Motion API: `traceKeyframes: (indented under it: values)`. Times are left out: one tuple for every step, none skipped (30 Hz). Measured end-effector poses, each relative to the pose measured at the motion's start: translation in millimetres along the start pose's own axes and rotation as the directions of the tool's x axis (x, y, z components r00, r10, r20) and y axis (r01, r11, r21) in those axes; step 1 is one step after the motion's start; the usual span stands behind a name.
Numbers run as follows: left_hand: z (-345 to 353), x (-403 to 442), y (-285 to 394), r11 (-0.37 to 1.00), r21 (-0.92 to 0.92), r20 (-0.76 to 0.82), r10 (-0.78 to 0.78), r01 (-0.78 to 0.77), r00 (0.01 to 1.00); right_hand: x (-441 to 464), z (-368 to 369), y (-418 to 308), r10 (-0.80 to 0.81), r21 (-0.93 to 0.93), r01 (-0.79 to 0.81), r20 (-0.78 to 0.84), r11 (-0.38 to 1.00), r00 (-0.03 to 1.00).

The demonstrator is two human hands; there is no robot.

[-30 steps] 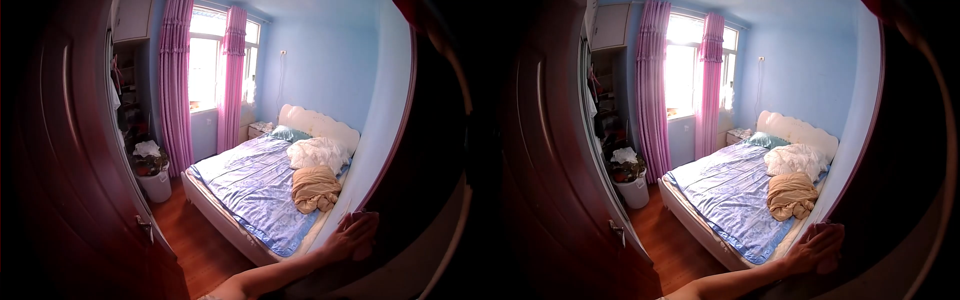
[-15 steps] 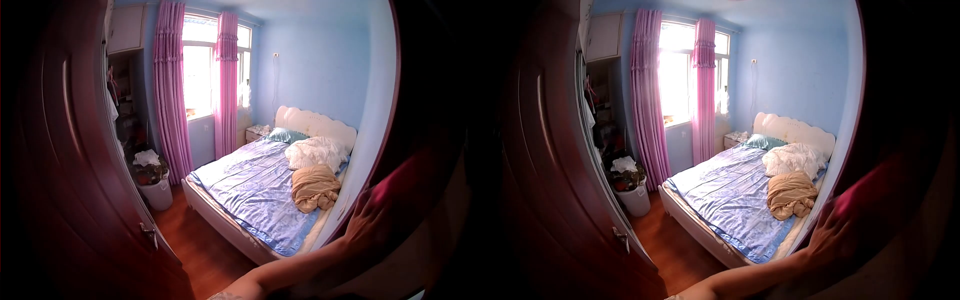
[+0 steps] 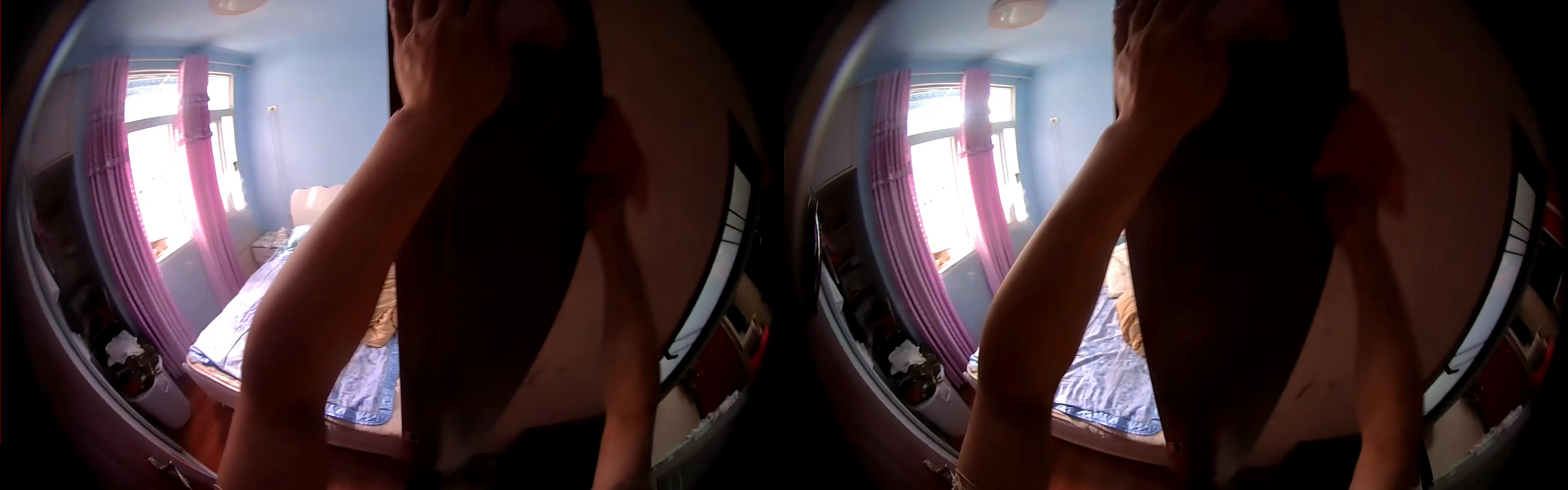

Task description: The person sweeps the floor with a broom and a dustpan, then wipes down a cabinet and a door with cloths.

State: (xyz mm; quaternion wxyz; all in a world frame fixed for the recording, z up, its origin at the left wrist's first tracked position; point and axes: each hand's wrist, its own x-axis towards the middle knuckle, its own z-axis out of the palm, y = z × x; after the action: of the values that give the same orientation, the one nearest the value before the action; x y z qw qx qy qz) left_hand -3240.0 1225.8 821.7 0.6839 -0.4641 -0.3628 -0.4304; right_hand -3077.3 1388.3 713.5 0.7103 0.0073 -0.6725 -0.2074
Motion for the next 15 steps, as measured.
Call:
traceKeyframes:
  values:
    - [-5,-11,4,0.988,0.105,-0.066,0.117,-0.109,0.991,-24,-1,-15,0.032,0.05,-0.032,0.01,0.998,0.999]
    - [-12,-25,7,0.991,0.091,-0.08,0.106,-0.098,0.991,-49,-3,-29,0.076,0.091,-0.079,0.036,0.993,0.996]
    - [-18,-42,9,0.995,-0.003,0.046,0.096,-0.096,0.994,-77,-7,-46,0.136,0.135,-0.145,0.072,0.98,0.988]
    - [-28,-59,14,0.991,-0.098,0.168,0.105,-0.09,0.98,-105,-12,-66,0.2,0.168,-0.217,0.11,0.962,0.974]
    - [-44,-77,23,0.987,-0.144,0.296,0.106,-0.065,0.949,-132,-19,-89,0.26,0.187,-0.285,0.147,0.94,0.954]
    - [-62,-99,35,0.982,-0.184,0.414,0.117,-0.043,0.903,-157,-24,-110,0.31,0.203,-0.342,0.174,0.917,0.935]
    - [-80,-123,48,0.976,-0.212,0.491,0.156,-0.056,0.857,-179,-33,-133,0.34,0.209,-0.373,0.177,0.904,0.924]
    - [-90,-157,62,0.97,-0.236,0.634,0.198,-0.056,0.748,-200,-36,-151,0.36,0.214,-0.39,0.164,0.896,0.918]
    - [-101,-190,77,0.956,-0.288,0.684,0.246,-0.056,0.687,-221,-36,-166,0.38,0.225,-0.403,0.141,0.887,0.914]
    - [-118,-211,88,0.906,-0.415,0.733,0.385,-0.079,0.56,-236,-34,-175,0.383,0.244,-0.396,0.101,0.885,0.918]
    - [-117,-246,96,0.84,-0.503,0.693,0.533,-0.204,0.485,-247,-31,-179,0.378,0.264,-0.378,0.05,0.887,0.924]
    - [-121,-247,103,0.799,-0.544,0.644,0.594,-0.258,0.482,-249,-27,-177,0.36,0.266,-0.346,-0.002,0.899,0.933]
    - [-112,-242,103,0.794,-0.517,0.598,0.602,-0.319,0.529,-245,-24,-173,0.318,0.25,-0.298,-0.045,0.921,0.947]
    - [-101,-236,103,0.79,-0.483,0.549,0.609,-0.378,0.572,-224,-21,-161,0.298,0.247,-0.275,-0.062,0.929,0.953]
    - [-82,-217,103,0.81,-0.392,0.514,0.586,-0.436,0.626,-187,-18,-145,0.144,-0.1,-0.142,0.011,0.985,0.99]
